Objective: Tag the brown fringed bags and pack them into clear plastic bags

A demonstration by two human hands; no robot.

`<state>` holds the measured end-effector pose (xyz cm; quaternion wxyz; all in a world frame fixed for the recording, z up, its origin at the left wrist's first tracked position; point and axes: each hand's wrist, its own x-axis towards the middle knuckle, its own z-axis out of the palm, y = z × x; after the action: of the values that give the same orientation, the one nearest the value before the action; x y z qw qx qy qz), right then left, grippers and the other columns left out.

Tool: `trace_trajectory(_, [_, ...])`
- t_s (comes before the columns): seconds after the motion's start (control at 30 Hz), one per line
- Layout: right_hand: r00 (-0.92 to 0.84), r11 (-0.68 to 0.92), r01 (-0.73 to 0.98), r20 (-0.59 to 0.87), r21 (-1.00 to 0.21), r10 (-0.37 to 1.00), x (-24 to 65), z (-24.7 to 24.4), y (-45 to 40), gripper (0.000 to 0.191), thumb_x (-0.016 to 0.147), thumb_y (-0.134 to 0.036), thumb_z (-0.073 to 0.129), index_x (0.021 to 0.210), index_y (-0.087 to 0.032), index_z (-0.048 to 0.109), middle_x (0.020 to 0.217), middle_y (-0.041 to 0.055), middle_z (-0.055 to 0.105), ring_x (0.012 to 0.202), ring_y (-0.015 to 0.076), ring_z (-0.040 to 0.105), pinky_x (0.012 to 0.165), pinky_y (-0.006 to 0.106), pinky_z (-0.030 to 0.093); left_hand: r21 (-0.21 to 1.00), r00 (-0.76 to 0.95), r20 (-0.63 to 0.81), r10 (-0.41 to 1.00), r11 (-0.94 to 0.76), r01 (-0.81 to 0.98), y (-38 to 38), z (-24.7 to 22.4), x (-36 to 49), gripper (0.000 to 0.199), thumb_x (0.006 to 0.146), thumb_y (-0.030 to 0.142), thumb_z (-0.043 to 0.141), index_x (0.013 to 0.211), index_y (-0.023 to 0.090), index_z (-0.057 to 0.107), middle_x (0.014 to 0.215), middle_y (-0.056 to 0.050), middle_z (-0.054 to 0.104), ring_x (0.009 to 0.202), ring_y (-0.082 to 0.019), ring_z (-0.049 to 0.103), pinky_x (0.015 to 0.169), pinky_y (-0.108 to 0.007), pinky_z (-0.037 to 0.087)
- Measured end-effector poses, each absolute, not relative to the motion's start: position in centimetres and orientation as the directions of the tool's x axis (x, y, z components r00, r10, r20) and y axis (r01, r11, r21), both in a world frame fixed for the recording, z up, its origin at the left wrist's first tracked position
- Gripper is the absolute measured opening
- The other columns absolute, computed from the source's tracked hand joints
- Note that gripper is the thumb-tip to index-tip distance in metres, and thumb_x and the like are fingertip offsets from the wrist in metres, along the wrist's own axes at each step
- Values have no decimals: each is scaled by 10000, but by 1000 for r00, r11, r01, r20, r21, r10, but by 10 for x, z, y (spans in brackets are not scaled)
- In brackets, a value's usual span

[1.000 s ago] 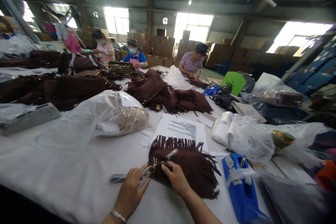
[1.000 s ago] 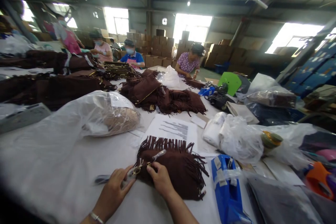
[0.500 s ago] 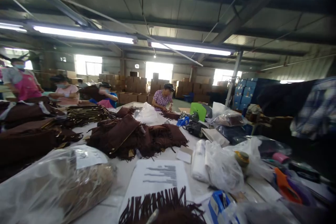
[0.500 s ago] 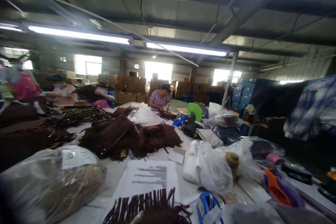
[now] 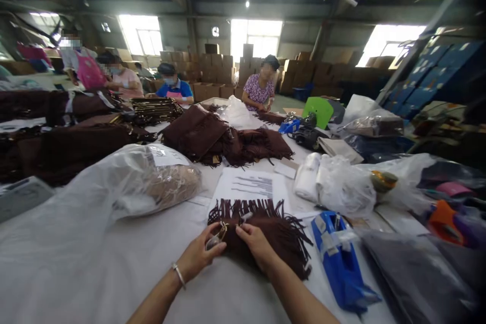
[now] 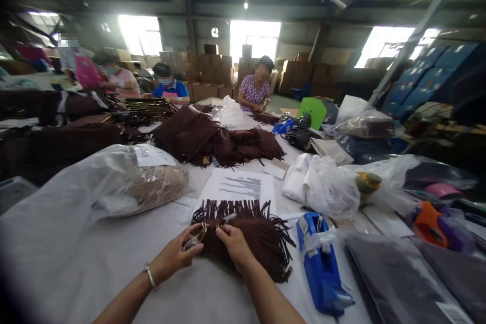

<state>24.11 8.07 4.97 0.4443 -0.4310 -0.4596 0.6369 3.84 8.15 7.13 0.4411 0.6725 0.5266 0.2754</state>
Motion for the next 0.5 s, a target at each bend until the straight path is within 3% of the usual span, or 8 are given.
trace_trajectory(0.1, [-232,-167,-187,-122,-968,965,241,52,81,472,740,-558,624,919,-125,679,778,49,678,773,208,612,794,353,463,856,254,-47,966,-92,508,76,76,39,514,729,360,631,1201,171,553,1156,-87,646,1035,-235,605,958,-343,436])
trace_trajectory(0.23, [-204,-156,-175,-119,-972,972,243,53,81,494,714,-599,623,854,-129,685,746,44,667,763,217,608,754,349,469,828,220,-54,974,-79,555,74,88,43,373,797,384,536,1116,207,615,1019,-34,699,909,-217,646,893,-329,473])
trace_trajectory(0.4, [-176,-129,-131,-106,-983,979,244,49,83,515,707,-634,598,826,-141,685,746,48,668,779,230,603,741,342,470,794,177,-1,984,-107,598,79,90,48,352,780,443,561,1055,241,646,1077,-13,687,1017,-228,616,944,-322,456])
trace_trajectory(0.5, [-188,-80,-76,-64,-994,980,246,43,90,482,696,-629,611,774,-160,692,712,46,667,777,255,613,731,361,474,756,219,16,975,-155,636,89,80,47,327,779,532,551,934,272,675,945,-19,715,906,-239,654,856,-337,519])
